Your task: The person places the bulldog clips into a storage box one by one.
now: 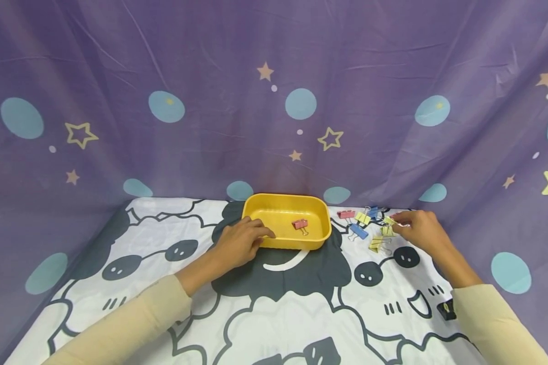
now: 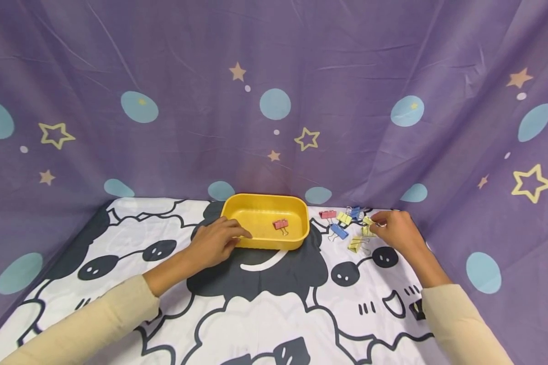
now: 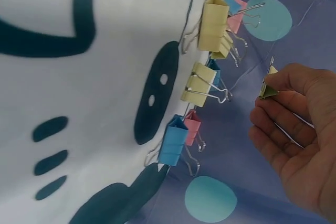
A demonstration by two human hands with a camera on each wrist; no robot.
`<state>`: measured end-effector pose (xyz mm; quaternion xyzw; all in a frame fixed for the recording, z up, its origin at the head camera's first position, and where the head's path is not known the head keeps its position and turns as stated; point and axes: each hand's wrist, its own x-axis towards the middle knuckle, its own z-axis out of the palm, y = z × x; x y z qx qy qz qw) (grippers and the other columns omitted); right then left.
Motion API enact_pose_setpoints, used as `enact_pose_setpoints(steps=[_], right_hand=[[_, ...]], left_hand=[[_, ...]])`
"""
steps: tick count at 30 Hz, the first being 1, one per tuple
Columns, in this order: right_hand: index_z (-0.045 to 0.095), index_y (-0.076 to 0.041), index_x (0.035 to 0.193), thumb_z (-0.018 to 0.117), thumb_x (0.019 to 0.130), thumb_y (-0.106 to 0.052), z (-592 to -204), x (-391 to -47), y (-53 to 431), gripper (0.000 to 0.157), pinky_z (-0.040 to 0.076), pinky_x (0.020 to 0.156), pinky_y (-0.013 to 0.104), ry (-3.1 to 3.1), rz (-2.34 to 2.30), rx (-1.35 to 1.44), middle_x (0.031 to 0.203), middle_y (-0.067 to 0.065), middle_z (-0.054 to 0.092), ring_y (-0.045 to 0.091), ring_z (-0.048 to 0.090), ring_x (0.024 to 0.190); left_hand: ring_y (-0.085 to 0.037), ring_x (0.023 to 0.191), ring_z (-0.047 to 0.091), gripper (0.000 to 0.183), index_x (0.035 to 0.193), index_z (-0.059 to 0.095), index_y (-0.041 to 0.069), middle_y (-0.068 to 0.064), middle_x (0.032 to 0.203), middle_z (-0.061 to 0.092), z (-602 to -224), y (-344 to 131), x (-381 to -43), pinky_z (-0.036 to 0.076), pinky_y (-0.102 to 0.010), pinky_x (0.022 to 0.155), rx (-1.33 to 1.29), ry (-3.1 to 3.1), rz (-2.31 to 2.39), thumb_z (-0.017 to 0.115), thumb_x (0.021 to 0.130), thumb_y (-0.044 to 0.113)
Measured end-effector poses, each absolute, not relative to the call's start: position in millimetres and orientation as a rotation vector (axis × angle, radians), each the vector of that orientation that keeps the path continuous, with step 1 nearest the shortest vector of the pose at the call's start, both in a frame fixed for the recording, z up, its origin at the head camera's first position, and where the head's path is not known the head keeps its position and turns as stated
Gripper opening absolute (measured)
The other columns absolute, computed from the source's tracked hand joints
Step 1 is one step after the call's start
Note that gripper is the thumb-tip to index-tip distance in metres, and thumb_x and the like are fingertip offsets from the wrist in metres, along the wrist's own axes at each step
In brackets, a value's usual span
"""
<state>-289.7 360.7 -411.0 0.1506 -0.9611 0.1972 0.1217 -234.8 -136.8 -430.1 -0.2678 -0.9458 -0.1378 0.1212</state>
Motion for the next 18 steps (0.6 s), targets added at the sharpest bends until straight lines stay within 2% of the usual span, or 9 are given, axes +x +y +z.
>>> enact_pose_setpoints(steps=[5,12,18], right_hand=[[0.085,0.003,0.118,0.081,0.096,-0.017,-404.1,-291.7,355.3,0.03,0.065,0.084,0.059,-2.826,0.588,0.405,0.109,0.025,0.085,0.046,0.081,0.1],[0.087,0.001,0.116,0.08,0.096,-0.017,-400.3,-294.1,348.2,0.028,0.062,0.075,0.045,-2.808,0.586,0.413,0.103,0.022,0.086,0.04,0.082,0.092],[0.088,-0.001,0.112,0.081,0.095,-0.017,-401.1,-297.3,340.3,0.025,0.061,0.08,0.048,-2.795,0.578,0.433,0.1,0.019,0.086,0.037,0.08,0.091]], left_hand=[[-0.017,0.103,0.062,0.035,0.123,0.084,0.035,0.009,0.118,0.078,-429.8,-135.9,-234.2,0.052,-0.044,0.071,-0.776,-2.762,-0.412,0.077,0.103,0.008],[-0.017,0.102,0.061,0.034,0.123,0.084,0.035,0.008,0.117,0.077,-429.4,-134.6,-234.2,0.052,-0.043,0.07,-0.777,-2.77,-0.409,0.078,0.103,0.008],[-0.017,0.102,0.062,0.034,0.122,0.084,0.034,0.008,0.117,0.077,-429.1,-135.4,-233.9,0.052,-0.043,0.069,-0.767,-2.775,-0.416,0.078,0.102,0.008]])
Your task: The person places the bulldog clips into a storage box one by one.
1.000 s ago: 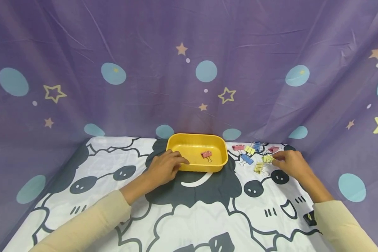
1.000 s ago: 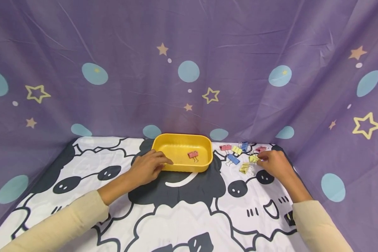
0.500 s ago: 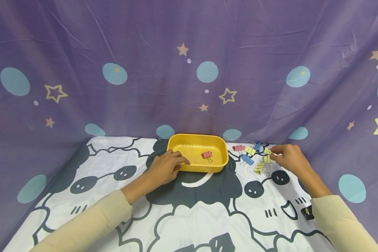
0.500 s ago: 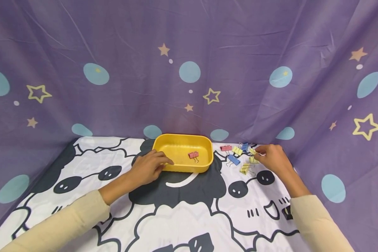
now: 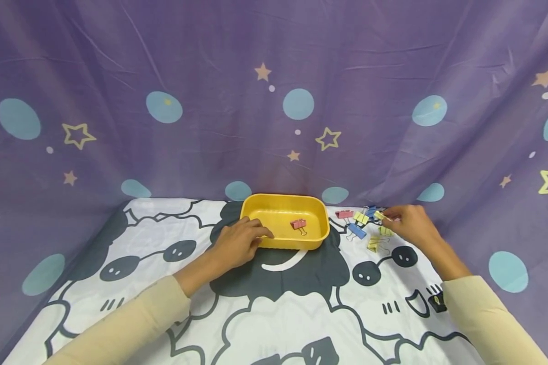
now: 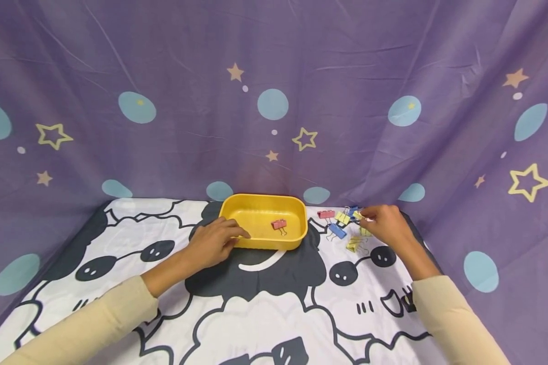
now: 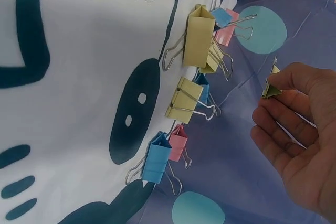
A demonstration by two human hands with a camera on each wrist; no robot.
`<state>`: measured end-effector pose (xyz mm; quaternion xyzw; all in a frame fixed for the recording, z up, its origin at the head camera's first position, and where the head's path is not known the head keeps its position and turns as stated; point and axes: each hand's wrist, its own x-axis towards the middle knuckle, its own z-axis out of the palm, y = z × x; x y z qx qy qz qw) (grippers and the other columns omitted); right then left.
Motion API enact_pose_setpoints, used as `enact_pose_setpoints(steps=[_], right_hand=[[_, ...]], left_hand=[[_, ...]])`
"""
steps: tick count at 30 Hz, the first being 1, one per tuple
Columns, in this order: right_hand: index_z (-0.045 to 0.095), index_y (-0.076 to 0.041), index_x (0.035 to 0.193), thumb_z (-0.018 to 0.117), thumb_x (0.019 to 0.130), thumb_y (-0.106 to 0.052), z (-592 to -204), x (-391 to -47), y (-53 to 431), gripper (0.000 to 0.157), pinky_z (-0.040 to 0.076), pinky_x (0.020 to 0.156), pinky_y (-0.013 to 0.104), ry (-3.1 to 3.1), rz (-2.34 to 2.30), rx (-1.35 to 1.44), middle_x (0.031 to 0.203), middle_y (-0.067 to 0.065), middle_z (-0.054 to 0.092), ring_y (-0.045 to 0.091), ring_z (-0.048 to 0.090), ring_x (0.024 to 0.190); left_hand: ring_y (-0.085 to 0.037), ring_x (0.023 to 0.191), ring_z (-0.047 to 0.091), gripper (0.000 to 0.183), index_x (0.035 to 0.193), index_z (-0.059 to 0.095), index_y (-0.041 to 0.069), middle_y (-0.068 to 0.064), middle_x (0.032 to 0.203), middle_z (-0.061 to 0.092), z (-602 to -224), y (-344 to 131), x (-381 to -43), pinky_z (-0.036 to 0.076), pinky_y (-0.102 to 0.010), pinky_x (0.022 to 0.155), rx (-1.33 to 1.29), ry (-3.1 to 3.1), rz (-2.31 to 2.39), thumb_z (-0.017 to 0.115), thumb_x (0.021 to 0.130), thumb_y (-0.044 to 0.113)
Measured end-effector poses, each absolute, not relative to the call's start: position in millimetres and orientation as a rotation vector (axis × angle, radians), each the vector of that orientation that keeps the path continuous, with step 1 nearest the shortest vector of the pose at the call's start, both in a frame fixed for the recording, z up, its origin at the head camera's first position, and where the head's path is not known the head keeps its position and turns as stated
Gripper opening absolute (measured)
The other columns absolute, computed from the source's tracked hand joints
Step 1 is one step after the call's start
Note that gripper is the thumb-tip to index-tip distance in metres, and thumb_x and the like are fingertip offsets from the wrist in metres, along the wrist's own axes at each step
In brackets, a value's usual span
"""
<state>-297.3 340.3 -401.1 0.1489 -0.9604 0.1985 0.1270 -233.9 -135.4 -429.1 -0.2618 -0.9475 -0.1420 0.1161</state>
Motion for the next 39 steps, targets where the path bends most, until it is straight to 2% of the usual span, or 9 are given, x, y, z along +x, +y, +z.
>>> enact_pose_setpoints(steps=[8,19,26,32,39], right_hand=[[0.087,0.0,0.117,0.081,0.097,-0.016,-399.9,-304.0,325.5,0.027,0.065,0.088,0.061,-2.801,0.575,0.505,0.108,0.022,0.086,0.042,0.082,0.099],[0.087,-0.001,0.116,0.077,0.097,-0.014,-398.4,-306.4,300.3,0.025,0.063,0.081,0.055,-2.783,0.611,0.559,0.106,0.019,0.086,0.04,0.081,0.099],[0.087,-0.002,0.119,0.079,0.097,-0.015,-399.0,-307.4,285.7,0.027,0.066,0.09,0.062,-2.788,0.667,0.569,0.112,0.021,0.086,0.045,0.083,0.106],[0.087,-0.001,0.119,0.079,0.098,-0.014,-397.8,-307.2,278.5,0.026,0.067,0.087,0.058,-2.788,0.689,0.592,0.111,0.02,0.087,0.042,0.084,0.104],[0.087,-0.001,0.122,0.079,0.098,-0.016,-395.1,-305.4,265.9,0.029,0.067,0.092,0.06,-2.787,0.714,0.628,0.113,0.02,0.086,0.041,0.083,0.106]], left_hand=[[-0.017,0.102,0.064,0.033,0.121,0.084,0.033,0.008,0.117,0.077,-429.0,-138.9,-233.1,0.054,-0.043,0.069,-0.749,-2.783,-0.422,0.08,0.101,0.008],[-0.018,0.102,0.065,0.033,0.12,0.085,0.032,0.007,0.116,0.077,-430.4,-139.8,-232.5,0.054,-0.044,0.068,-0.757,-2.77,-0.432,0.08,0.1,0.007],[-0.017,0.1,0.063,0.034,0.119,0.084,0.032,0.007,0.113,0.076,-430.7,-139.2,-231.9,0.052,-0.043,0.067,-0.761,-2.772,-0.431,0.079,0.1,0.005],[-0.017,0.101,0.063,0.034,0.12,0.084,0.033,0.007,0.114,0.076,-428.7,-136.9,-234.9,0.053,-0.045,0.07,-0.764,-2.782,-0.436,0.078,0.1,0.005],[-0.017,0.102,0.063,0.034,0.119,0.085,0.033,0.007,0.115,0.077,-427.5,-134.5,-236.2,0.055,-0.047,0.073,-0.752,-2.797,-0.446,0.079,0.1,0.006]])
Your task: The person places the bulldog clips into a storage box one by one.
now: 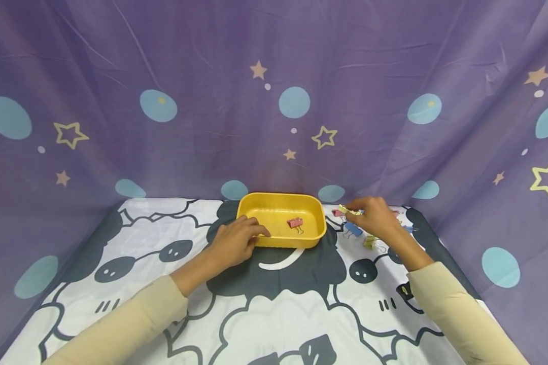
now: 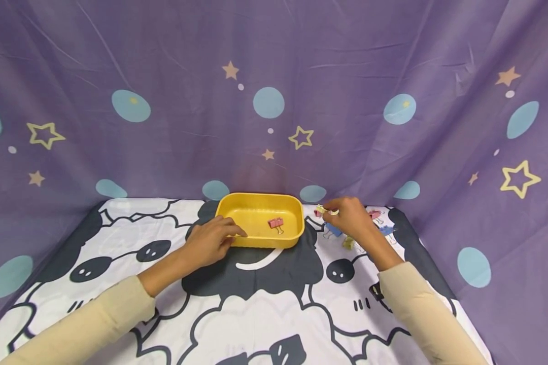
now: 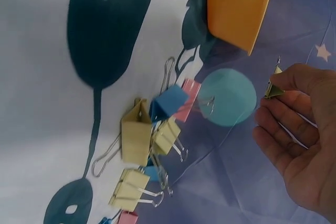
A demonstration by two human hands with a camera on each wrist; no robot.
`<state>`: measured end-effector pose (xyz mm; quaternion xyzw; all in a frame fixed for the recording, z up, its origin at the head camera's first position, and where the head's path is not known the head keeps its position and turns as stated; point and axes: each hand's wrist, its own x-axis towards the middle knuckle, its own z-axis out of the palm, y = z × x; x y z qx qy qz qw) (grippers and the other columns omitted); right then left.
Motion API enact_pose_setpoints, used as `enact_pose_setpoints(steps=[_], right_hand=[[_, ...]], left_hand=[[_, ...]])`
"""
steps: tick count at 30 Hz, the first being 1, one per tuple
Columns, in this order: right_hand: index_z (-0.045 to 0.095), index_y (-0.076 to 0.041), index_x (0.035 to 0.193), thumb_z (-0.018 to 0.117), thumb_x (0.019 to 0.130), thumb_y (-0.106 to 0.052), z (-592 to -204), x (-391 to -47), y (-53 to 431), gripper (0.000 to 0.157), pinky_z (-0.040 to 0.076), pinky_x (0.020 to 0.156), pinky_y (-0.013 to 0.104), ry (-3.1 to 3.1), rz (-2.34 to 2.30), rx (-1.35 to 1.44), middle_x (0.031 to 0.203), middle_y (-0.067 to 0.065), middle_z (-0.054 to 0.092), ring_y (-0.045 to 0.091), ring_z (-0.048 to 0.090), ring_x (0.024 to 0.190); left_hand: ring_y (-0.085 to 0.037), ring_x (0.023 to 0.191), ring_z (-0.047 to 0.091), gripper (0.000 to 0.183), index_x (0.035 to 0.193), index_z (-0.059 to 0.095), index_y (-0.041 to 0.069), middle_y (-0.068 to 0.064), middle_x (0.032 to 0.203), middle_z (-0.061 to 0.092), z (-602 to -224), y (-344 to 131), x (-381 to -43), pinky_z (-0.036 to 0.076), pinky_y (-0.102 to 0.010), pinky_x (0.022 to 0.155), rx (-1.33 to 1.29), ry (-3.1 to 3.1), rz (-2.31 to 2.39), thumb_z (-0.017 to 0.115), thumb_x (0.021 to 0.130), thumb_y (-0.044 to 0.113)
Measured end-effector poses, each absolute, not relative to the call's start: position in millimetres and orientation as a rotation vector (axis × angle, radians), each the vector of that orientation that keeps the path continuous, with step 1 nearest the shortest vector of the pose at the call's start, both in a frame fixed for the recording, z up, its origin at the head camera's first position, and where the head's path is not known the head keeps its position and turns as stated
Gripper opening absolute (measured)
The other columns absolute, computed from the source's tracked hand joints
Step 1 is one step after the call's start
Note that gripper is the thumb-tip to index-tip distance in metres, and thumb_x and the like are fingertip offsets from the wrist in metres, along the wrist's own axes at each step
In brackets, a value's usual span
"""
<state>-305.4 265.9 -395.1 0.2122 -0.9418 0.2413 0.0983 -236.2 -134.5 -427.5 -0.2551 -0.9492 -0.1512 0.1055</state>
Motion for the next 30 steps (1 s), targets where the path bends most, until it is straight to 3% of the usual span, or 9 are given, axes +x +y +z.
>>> enact_pose_setpoints(steps=[9,17,25,30], right_hand=[[0.089,-0.003,0.115,0.078,0.096,-0.014,-395.0,-306.5,249.5,0.025,0.067,0.085,0.053,-2.726,0.693,0.724,0.103,0.014,0.087,0.033,0.081,0.095],[0.088,-0.002,0.118,0.078,0.095,-0.014,-395.5,-307.8,234.3,0.028,0.068,0.088,0.055,-2.705,0.728,0.775,0.107,0.016,0.087,0.034,0.081,0.096],[0.087,-0.001,0.12,0.08,0.096,-0.014,-394.8,-306.8,218.4,0.027,0.062,0.078,0.043,-2.696,0.717,0.835,0.105,0.017,0.086,0.035,0.075,0.091],[0.088,-0.004,0.121,0.082,0.098,-0.016,-396.1,-305.9,209.8,0.027,0.068,0.085,0.049,-2.718,0.731,0.843,0.11,0.014,0.087,0.036,0.079,0.099]], left_hand=[[-0.016,0.102,0.062,0.034,0.119,0.085,0.033,0.008,0.114,0.077,-428.8,-134.3,-237.6,0.054,-0.046,0.072,-0.767,-2.785,-0.456,0.078,0.1,0.005],[-0.016,0.102,0.062,0.034,0.119,0.085,0.033,0.007,0.114,0.077,-428.6,-135.3,-236.7,0.054,-0.046,0.071,-0.76,-2.786,-0.458,0.078,0.1,0.005],[-0.017,0.103,0.062,0.034,0.119,0.085,0.032,0.007,0.115,0.077,-427.1,-134.5,-235.7,0.055,-0.047,0.073,-0.751,-2.794,-0.469,0.078,0.1,0.005],[-0.017,0.102,0.062,0.034,0.118,0.085,0.032,0.007,0.115,0.077,-427.0,-134.4,-235.3,0.055,-0.048,0.073,-0.748,-2.798,-0.465,0.078,0.1,0.004]])
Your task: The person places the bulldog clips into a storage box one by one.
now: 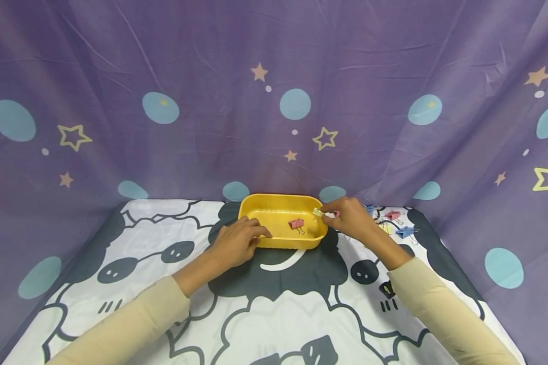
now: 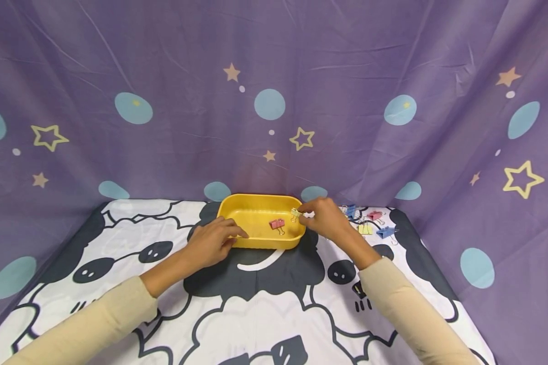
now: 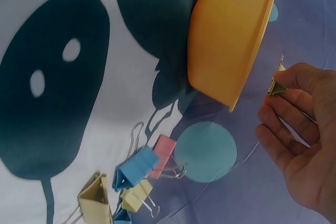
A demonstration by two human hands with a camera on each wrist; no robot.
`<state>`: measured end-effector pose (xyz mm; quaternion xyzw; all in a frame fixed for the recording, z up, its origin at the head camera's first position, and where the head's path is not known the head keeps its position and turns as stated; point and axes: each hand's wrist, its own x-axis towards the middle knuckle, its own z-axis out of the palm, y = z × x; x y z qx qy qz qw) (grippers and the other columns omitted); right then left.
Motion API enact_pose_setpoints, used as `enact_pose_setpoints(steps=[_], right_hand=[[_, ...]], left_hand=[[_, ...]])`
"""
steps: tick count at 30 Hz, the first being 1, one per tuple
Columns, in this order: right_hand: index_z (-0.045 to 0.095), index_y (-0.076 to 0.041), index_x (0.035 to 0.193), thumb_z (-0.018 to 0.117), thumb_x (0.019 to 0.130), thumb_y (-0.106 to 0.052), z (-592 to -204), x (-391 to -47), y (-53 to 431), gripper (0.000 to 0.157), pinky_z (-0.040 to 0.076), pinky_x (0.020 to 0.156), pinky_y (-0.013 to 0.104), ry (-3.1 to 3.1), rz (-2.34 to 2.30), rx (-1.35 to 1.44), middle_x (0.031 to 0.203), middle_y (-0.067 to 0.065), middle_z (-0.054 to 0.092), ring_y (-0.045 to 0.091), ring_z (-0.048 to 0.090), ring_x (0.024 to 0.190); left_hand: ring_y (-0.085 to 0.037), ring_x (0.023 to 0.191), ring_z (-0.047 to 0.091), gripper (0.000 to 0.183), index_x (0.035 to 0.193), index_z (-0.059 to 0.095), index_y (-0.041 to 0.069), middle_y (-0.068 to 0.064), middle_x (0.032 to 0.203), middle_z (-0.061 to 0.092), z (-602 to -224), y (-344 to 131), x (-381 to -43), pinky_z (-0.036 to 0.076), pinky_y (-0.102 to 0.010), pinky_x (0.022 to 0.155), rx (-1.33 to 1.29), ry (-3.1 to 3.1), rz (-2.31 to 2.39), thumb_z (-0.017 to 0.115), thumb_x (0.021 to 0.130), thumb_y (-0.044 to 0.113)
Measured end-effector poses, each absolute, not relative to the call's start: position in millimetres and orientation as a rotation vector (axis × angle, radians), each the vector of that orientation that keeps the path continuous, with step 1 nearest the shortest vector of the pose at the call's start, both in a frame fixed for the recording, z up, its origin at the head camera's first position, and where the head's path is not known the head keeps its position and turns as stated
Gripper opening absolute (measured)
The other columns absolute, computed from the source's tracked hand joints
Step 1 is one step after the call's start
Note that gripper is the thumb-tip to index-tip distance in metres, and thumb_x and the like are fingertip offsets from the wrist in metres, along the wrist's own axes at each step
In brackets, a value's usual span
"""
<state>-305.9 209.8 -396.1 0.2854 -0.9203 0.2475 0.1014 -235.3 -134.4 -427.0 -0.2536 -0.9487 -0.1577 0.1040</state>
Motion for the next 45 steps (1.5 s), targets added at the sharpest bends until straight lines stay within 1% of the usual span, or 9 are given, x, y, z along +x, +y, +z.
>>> enact_pose_setpoints(steps=[3,6,10,14,18,24,31,38,45], right_hand=[[0.088,-0.005,0.12,0.082,0.097,-0.017,-397.2,-305.8,205.3,0.026,0.068,0.087,0.052,-2.726,0.731,0.861,0.111,0.013,0.087,0.036,0.081,0.101],[0.088,-0.006,0.119,0.081,0.097,-0.017,-397.7,-305.7,200.7,0.026,0.068,0.087,0.051,-2.74,0.747,0.865,0.11,0.012,0.087,0.034,0.08,0.1],[0.089,-0.006,0.118,0.081,0.096,-0.016,-398.4,-305.1,194.3,0.025,0.069,0.091,0.05,-2.752,0.776,0.872,0.111,0.012,0.087,0.03,0.08,0.102],[0.088,-0.004,0.117,0.082,0.095,-0.014,-400.0,-304.7,189.1,0.025,0.068,0.096,0.054,-2.752,0.807,0.903,0.114,0.014,0.087,0.032,0.081,0.106],[0.089,-0.003,0.117,0.083,0.095,-0.014,-403.0,-305.7,185.4,0.025,0.068,0.099,0.054,-2.759,0.803,0.909,0.117,0.015,0.087,0.032,0.082,0.11],[0.089,-0.003,0.114,0.084,0.094,-0.012,-407.7,-307.3,182.0,0.023,0.068,0.096,0.052,-2.766,0.798,0.924,0.115,0.015,0.087,0.033,0.081,0.107],[0.09,-0.006,0.115,0.084,0.094,-0.015,-414.4,-307.2,177.9,0.023,0.068,0.095,0.05,-2.79,0.778,0.93,0.114,0.011,0.088,0.029,0.082,0.106],[0.09,-0.006,0.115,0.082,0.094,-0.014,-416.4,-308.6,175.6,0.024,0.067,0.092,0.046,-2.792,0.763,0.97,0.111,0.01,0.088,0.024,0.078,0.098],[0.09,-0.006,0.113,0.084,0.094,-0.015,-417.3,-308.1,173.3,0.022,0.067,0.091,0.045,-2.8,0.762,0.98,0.109,0.008,0.088,0.026,0.079,0.097]], left_hand=[[-0.017,0.101,0.062,0.035,0.118,0.085,0.032,0.007,0.115,0.078,-427.2,-134.2,-235.3,0.055,-0.048,0.073,-0.749,-2.797,-0.461,0.078,0.1,0.004],[-0.017,0.1,0.061,0.035,0.118,0.085,0.032,0.007,0.115,0.077,-426.9,-133.8,-235.4,0.055,-0.048,0.073,-0.747,-2.798,-0.463,0.078,0.1,0.004],[-0.016,0.1,0.061,0.035,0.118,0.085,0.033,0.007,0.114,0.077,-426.7,-133.1,-235.5,0.055,-0.047,0.072,-0.746,-2.796,-0.463,0.078,0.1,0.004],[-0.017,0.1,0.061,0.035,0.119,0.085,0.033,0.007,0.115,0.077,-426.3,-132.9,-235.3,0.055,-0.047,0.072,-0.749,-2.797,-0.459,0.078,0.1,0.004],[-0.017,0.099,0.06,0.035,0.119,0.085,0.032,0.007,0.115,0.078,-425.9,-132.6,-235.4,0.055,-0.047,0.072,-0.754,-2.797,-0.456,0.078,0.1,0.004],[-0.016,0.099,0.06,0.036,0.119,0.085,0.033,0.007,0.115,0.078,-426.8,-132.7,-236.1,0.055,-0.047,0.072,-0.753,-2.796,-0.45,0.078,0.1,0.004],[-0.017,0.099,0.061,0.035,0.119,0.085,0.033,0.007,0.115,0.078,-427.1,-133.6,-235.7,0.055,-0.046,0.071,-0.753,-2.792,-0.454,0.078,0.099,0.004],[-0.017,0.099,0.061,0.035,0.118,0.085,0.032,0.006,0.116,0.079,-426.9,-134.4,-235.6,0.054,-0.044,0.069,-0.76,-2.791,-0.461,0.077,0.099,0.004],[-0.017,0.099,0.062,0.036,0.119,0.085,0.033,0.007,0.116,0.079,-426.5,-133.7,-236.2,0.054,-0.044,0.069,-0.756,-2.794,-0.457,0.077,0.1,0.004]])
